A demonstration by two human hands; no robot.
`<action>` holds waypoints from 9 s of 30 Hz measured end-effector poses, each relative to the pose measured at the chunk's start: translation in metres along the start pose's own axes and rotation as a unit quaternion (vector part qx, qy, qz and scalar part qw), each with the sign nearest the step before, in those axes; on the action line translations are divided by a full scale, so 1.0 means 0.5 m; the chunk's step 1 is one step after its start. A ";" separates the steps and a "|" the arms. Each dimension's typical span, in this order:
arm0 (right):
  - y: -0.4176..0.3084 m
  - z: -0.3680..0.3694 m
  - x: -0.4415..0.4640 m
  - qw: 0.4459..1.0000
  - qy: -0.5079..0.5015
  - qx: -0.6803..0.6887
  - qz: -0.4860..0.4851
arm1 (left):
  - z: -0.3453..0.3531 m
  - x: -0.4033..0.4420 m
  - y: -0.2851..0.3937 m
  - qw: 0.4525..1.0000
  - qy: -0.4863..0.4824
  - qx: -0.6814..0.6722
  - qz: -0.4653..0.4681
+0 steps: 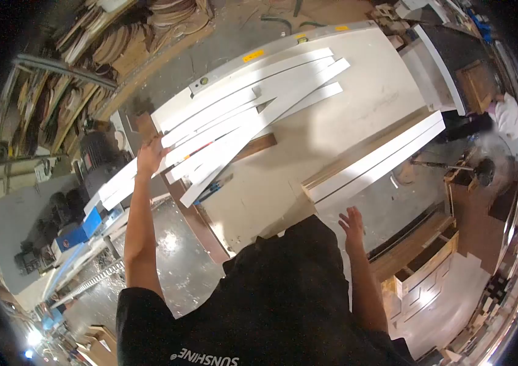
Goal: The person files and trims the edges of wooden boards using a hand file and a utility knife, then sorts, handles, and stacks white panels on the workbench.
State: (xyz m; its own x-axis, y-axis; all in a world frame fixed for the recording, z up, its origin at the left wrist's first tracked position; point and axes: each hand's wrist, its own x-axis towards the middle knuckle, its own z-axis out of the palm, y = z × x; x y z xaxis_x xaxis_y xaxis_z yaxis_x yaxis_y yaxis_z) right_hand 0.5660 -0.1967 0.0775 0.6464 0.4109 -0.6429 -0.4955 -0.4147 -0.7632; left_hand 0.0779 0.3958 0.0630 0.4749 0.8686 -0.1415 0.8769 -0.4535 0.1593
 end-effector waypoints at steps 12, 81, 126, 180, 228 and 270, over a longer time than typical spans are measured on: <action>0.064 -0.100 0.025 0.994 0.101 -0.048 0.012 | -0.017 -0.014 0.404 0.989 0.109 0.006 0.101; -0.196 0.246 -0.120 0.848 -0.103 -0.346 -0.388 | 0.040 -0.005 -0.284 0.989 -0.053 -0.094 -0.102; -0.159 0.142 -0.101 0.866 -0.052 -0.332 -0.369 | 0.015 -0.177 -0.002 0.998 -0.018 0.038 0.046; 0.134 0.626 -0.026 0.923 -0.274 0.104 0.250 | 0.022 -0.516 0.379 0.971 -0.108 -0.215 0.002; -0.251 0.795 -0.233 0.516 -0.398 -0.473 -0.594 | -0.245 -0.554 0.393 0.337 0.389 -0.848 -0.125; 0.038 0.635 0.009 0.487 -0.360 -0.569 -0.556 | -0.006 -0.185 0.116 0.983 0.176 0.028 -0.049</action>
State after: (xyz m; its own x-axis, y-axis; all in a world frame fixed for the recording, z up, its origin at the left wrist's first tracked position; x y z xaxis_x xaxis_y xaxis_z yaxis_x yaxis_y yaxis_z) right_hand 0.3751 0.0552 0.0397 -0.4270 0.9033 -0.0410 0.8362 0.3772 -0.3982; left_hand 0.0848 0.2898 0.0882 0.3410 0.9197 0.1947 0.9248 -0.3654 0.1062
